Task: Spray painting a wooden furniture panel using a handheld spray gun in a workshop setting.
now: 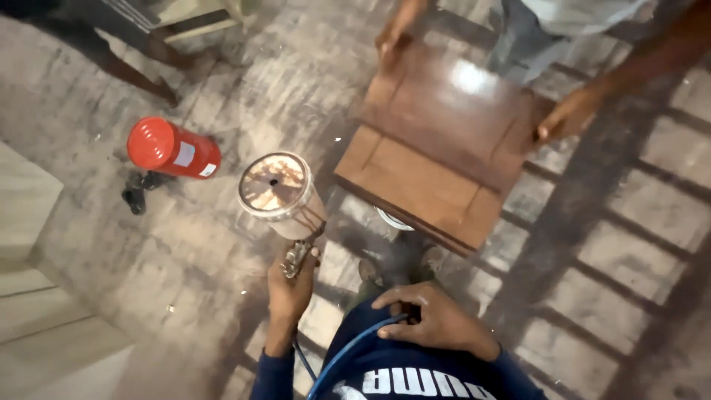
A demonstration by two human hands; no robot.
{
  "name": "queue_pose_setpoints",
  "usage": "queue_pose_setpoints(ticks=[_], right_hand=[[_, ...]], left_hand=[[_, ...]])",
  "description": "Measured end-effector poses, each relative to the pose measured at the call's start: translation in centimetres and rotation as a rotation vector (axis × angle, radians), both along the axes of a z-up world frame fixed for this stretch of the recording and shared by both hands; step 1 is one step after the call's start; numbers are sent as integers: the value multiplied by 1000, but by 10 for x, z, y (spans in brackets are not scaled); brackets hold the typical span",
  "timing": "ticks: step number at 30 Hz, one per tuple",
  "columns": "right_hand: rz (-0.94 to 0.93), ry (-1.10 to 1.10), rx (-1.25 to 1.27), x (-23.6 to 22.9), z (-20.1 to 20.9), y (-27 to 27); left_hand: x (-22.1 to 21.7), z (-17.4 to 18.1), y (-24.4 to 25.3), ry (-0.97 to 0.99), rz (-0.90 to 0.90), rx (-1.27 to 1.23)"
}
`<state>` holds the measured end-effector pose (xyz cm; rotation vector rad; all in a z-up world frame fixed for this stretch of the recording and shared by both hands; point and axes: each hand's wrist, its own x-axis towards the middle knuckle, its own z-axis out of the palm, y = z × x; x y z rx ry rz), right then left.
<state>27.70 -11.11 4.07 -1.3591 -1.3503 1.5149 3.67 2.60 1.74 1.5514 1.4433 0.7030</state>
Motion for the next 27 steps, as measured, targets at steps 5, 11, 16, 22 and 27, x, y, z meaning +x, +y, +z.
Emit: queue_pose_setpoints(ticks=[5,11,16,22,27], right_hand=[[-50,51,-21,24,3,-5],[-101,111,123,53,-13,-24],[-110,15,38,76,-8,-34],[-153,39,65,95,-9,-42],[-171,165,3,103,-26,-46]], left_hand=[[34,3,14,4,-104,45],[105,4,5,35,-264,51],[162,-12,-18,210,-426,210],[200,-5,-19,-3,-480,-450],[183,-7,4,-44,-421,-11]])
